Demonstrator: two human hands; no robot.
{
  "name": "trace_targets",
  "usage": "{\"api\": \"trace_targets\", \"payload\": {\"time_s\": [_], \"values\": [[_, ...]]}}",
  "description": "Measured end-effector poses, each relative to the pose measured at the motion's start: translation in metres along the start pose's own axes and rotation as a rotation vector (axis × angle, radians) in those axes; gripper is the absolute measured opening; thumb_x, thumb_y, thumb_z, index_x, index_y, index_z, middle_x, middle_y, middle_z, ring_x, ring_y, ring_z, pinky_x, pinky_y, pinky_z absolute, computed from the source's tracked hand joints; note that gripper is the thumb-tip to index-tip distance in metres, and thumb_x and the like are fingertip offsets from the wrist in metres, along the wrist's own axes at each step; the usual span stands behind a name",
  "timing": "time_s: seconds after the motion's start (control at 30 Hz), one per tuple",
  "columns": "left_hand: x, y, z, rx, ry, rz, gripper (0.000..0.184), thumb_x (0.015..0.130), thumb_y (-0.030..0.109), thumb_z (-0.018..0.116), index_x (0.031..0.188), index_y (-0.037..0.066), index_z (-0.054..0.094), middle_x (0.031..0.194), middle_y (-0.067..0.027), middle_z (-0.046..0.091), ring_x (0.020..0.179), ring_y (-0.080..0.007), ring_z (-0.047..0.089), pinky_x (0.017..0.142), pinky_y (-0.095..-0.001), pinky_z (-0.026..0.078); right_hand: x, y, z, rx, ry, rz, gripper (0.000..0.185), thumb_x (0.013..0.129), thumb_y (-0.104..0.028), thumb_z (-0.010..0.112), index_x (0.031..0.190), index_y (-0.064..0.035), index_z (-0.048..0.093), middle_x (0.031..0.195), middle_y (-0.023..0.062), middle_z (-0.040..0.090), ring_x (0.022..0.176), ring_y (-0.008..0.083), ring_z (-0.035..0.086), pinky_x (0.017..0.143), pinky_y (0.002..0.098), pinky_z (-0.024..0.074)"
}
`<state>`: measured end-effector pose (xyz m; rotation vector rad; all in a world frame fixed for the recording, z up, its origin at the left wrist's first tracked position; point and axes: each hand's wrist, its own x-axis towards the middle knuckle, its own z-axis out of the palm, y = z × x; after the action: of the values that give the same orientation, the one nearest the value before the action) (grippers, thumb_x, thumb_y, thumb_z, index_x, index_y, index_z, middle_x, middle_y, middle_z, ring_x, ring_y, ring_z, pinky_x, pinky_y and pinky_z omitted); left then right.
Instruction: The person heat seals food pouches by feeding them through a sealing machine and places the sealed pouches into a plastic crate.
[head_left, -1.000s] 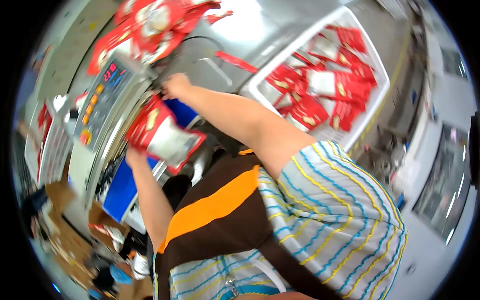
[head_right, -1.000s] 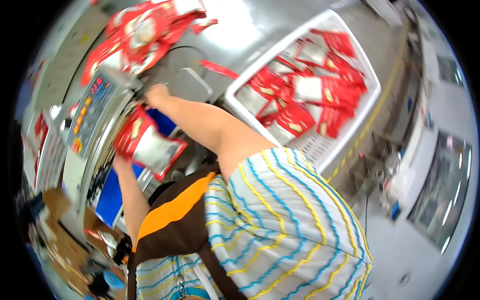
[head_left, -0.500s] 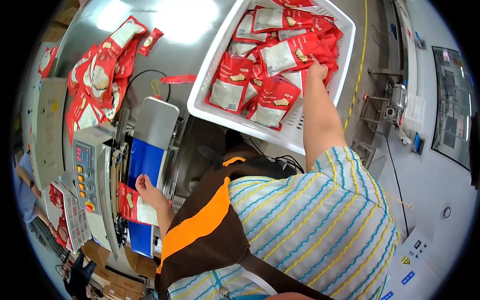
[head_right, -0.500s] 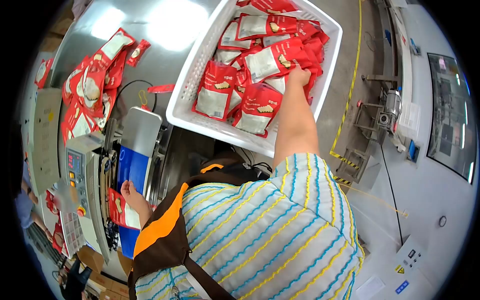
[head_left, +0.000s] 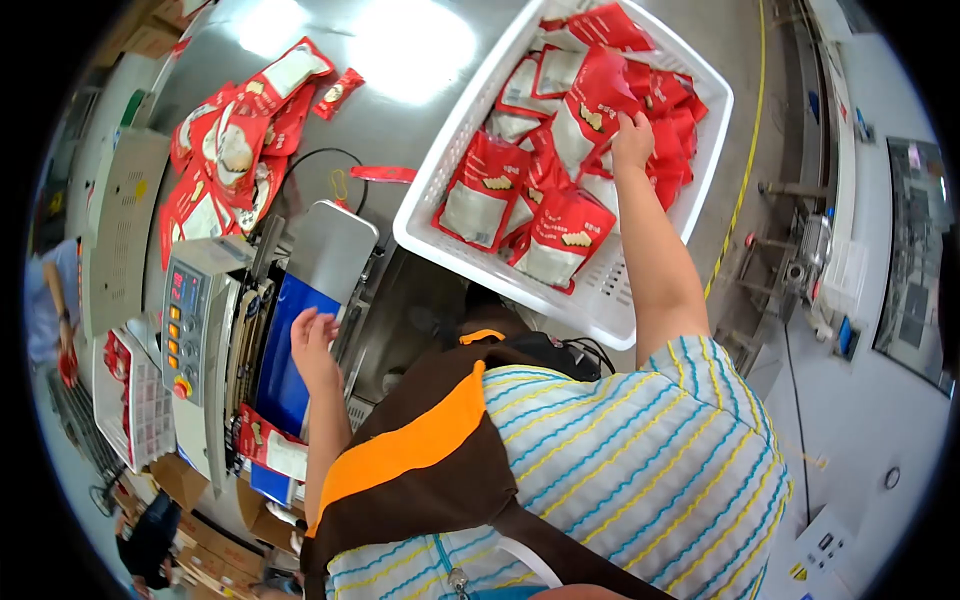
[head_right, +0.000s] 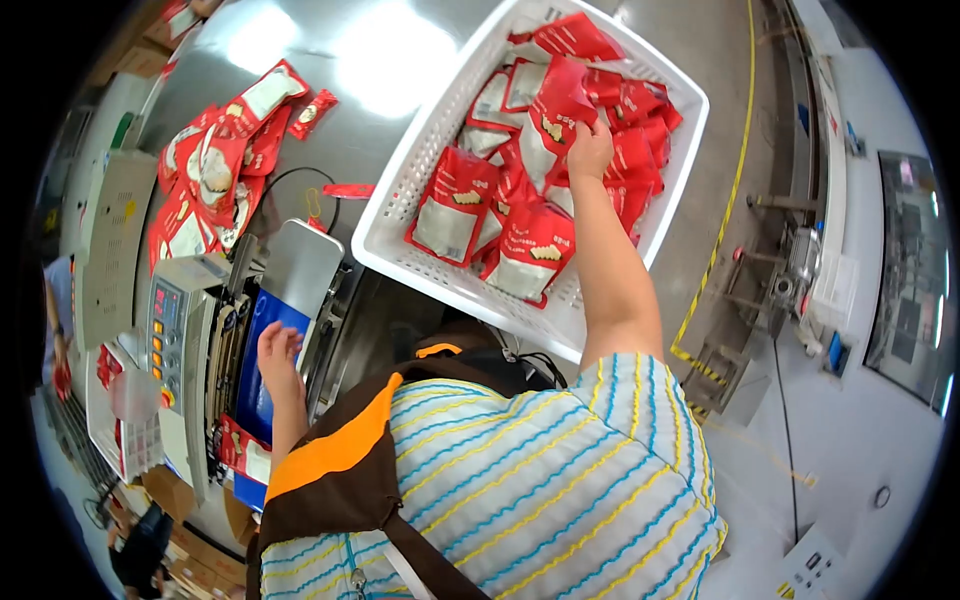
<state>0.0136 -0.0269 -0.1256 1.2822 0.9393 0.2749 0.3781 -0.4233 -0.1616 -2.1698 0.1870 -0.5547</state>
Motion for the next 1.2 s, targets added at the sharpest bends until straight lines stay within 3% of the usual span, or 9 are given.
{"api": "trace_targets", "payload": {"time_s": [0.1,0.17,0.2,0.3,0.37,0.47,0.63,0.9,1.2], "values": [[0.012,0.008,0.021,-0.136,-0.119,-0.029,0.017,0.081,0.007,0.051,0.097,0.002,0.050,0.078,-0.0059,0.058,0.069,-0.0134,0.056,0.062,-0.0225,0.042,0.000,-0.082,0.005,0.109,-0.142,-0.181,0.015,0.073,-0.014,0.050,0.074,0.0007,0.052,0.068,0.0150,0.052,0.064,0.0247,0.051,0.063,0.0332,0.0399],[0.019,0.028,0.039,-0.184,-0.234,-0.010,0.016,0.081,0.009,0.051,0.096,0.002,0.051,0.079,-0.0066,0.058,0.071,-0.0142,0.056,0.064,-0.0238,0.043,-0.018,-0.160,-0.004,0.456,-0.223,-0.121,0.007,0.077,-0.008,0.048,0.075,-0.0018,0.051,0.066,0.0009,0.049,0.062,0.0064,0.041,0.055,0.0233,0.0364],[0.023,0.039,0.048,-0.209,-0.304,0.026,0.018,0.082,0.010,0.051,0.098,0.001,0.051,0.080,-0.0070,0.058,0.073,-0.0142,0.056,0.065,-0.0239,0.043,-0.011,-0.157,-0.001,0.485,-0.291,-0.122,0.006,0.079,-0.006,0.048,0.076,-0.0019,0.052,0.068,-0.0038,0.048,0.062,0.0045,0.039,0.055,0.0210,0.0355],[0.034,0.075,0.066,-0.205,-0.396,0.201,0.037,0.082,0.014,0.053,0.116,0.001,0.044,0.103,-0.0102,0.054,0.093,-0.0163,0.052,0.075,-0.0267,0.042,-0.045,-0.233,-0.008,0.724,-0.482,-0.121,0.009,0.082,-0.006,0.048,0.085,-0.0009,0.054,0.078,-0.0016,0.053,0.071,0.0056,0.047,0.063,0.0198,0.0383],[0.039,0.098,0.077,-0.193,-0.353,0.503,0.043,0.081,0.014,0.056,0.119,0.002,0.041,0.111,-0.0103,0.050,0.101,-0.0178,0.049,0.080,-0.0289,0.041,-0.062,-0.266,-0.005,0.884,-0.660,-0.078,0.014,0.083,-0.005,0.046,0.092,0.0008,0.054,0.086,0.0017,0.056,0.077,0.0080,0.051,0.070,0.0206,0.0403],[0.036,0.129,0.064,-0.178,-0.243,0.650,0.041,0.081,0.013,0.056,0.118,0.001,0.042,0.110,-0.0091,0.050,0.097,-0.0159,0.050,0.079,-0.0278,0.041,-0.102,-0.301,0.010,1.038,-0.906,-0.020,0.019,0.083,-0.003,0.045,0.099,0.0023,0.054,0.094,0.0071,0.058,0.085,0.0120,0.054,0.078,0.0238,0.0421],[0.026,0.110,-0.002,-0.418,0.106,0.490,0.015,0.083,0.010,0.053,0.092,-0.001,0.058,0.081,0.0001,0.059,0.074,-0.0045,0.050,0.069,-0.0180,0.040,-0.195,-0.316,0.064,0.989,-1.140,0.113,0.014,0.084,-0.008,0.048,0.092,0.0009,0.055,0.084,0.0028,0.058,0.074,0.0068,0.052,0.066,0.0193,0.0412],[0.004,0.027,-0.077,-0.683,0.266,0.313,0.014,0.084,0.010,0.052,0.090,-0.002,0.056,0.084,-0.0050,0.060,0.073,-0.0077,0.053,0.069,-0.0205,0.041,-0.258,-0.292,0.125,0.800,-1.396,0.461,0.008,0.082,-0.011,0.055,0.082,-0.0031,0.056,0.074,0.0018,0.059,0.063,0.0067,0.052,0.059,0.0185,0.0393],[0.086,-0.051,-0.068,-0.789,0.314,-0.167,0.012,0.078,0.012,0.056,0.085,0.003,0.056,0.081,-0.0076,0.060,0.073,-0.0169,0.058,0.065,-0.0285,0.045,-0.271,-0.235,0.209,0.502,-1.231,0.462,0.011,0.080,-0.008,0.055,0.081,0.0030,0.058,0.074,0.0067,0.059,0.064,0.0124,0.053,0.064,0.0235,0.0431]]}}
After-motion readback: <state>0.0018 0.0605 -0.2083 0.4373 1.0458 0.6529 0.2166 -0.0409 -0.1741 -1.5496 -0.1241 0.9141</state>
